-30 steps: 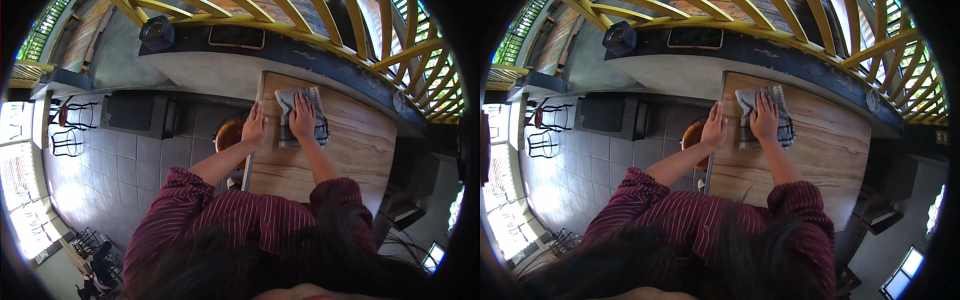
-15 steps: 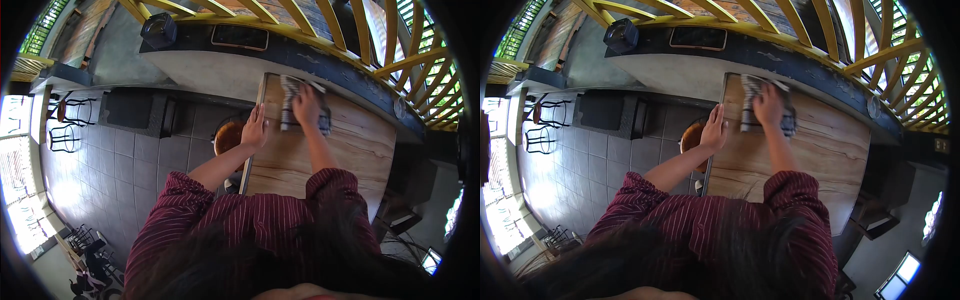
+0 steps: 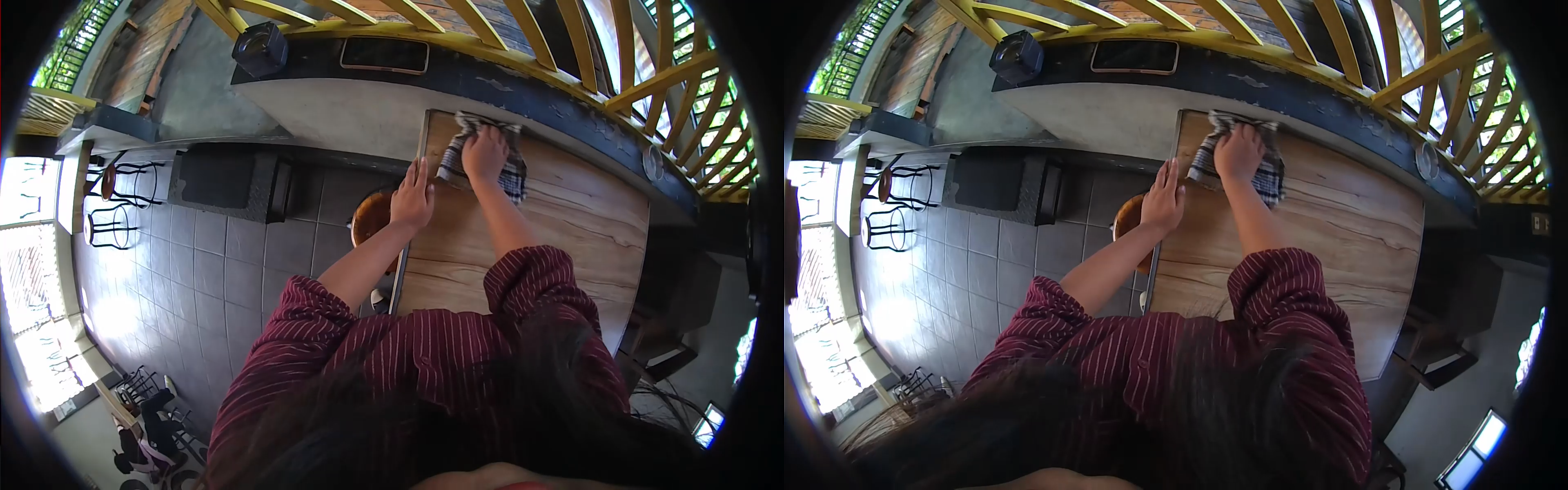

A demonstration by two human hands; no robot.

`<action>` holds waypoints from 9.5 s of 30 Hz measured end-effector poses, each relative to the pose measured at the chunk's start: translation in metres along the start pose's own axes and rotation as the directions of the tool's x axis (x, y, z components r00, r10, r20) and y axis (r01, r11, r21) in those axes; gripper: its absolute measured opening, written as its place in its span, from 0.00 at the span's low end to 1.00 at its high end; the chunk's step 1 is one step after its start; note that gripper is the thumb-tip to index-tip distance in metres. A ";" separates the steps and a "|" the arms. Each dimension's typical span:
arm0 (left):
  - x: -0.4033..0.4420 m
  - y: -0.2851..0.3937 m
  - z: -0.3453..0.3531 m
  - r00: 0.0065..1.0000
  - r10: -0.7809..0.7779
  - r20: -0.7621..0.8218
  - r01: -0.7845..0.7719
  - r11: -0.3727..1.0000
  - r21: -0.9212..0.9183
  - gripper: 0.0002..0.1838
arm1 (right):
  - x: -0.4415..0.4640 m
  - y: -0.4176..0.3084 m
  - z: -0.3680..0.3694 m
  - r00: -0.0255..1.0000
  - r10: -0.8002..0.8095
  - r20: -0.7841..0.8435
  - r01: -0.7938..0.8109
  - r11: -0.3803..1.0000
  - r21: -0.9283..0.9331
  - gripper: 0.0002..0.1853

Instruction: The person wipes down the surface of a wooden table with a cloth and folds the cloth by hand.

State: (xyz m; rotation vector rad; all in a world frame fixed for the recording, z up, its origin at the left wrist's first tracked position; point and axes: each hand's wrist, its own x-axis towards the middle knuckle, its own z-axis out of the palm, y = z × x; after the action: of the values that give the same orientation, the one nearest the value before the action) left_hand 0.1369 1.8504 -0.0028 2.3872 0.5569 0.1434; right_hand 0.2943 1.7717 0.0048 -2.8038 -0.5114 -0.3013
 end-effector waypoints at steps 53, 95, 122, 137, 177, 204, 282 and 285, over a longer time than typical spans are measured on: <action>-0.013 0.097 0.074 0.878 -0.326 -0.351 0.463 0.763 0.451 0.33 | 0.007 0.017 0.021 0.816 -0.568 -0.107 0.566 0.748 0.347 0.24; -0.013 0.090 0.082 0.870 -0.262 -0.417 0.454 0.756 0.473 0.32 | -0.083 0.545 -0.120 0.990 0.128 -0.054 -0.137 0.961 -0.242 0.30; -0.012 0.093 0.081 0.869 -0.261 -0.420 0.462 0.731 0.503 0.32 | 0.066 0.529 -0.073 0.877 0.478 -0.054 -0.471 0.831 -0.296 0.36; -0.014 0.087 0.079 0.885 -0.246 -0.395 0.428 0.766 0.481 0.32 | -0.233 0.530 -0.185 0.976 0.217 0.014 -0.212 0.965 -0.152 0.34; -0.316 0.052 0.035 0.934 0.081 0.348 -0.220 0.898 0.381 0.39 | -0.418 0.217 -0.156 0.842 -0.537 0.044 0.496 0.805 0.326 0.27; -0.318 0.021 0.018 0.999 0.044 0.020 -0.048 0.965 0.256 0.21 | -0.410 0.305 -0.148 0.968 0.178 0.178 -0.232 0.904 0.360 0.24; -0.055 0.145 0.115 0.828 0.490 0.273 -0.559 0.759 0.333 0.38 | -0.270 0.250 -0.130 0.965 0.230 0.123 -0.234 0.972 0.019 0.20; -0.126 0.151 0.124 0.723 0.594 0.353 -0.678 0.709 0.195 0.38 | -0.275 0.258 -0.123 0.970 0.244 0.010 -0.240 0.948 0.208 0.18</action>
State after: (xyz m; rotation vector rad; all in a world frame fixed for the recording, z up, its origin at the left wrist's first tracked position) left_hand 0.1073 1.6197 0.0042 2.7566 -0.4517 0.0333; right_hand 0.1191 1.4162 -0.0070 -2.6198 -0.1781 -0.2046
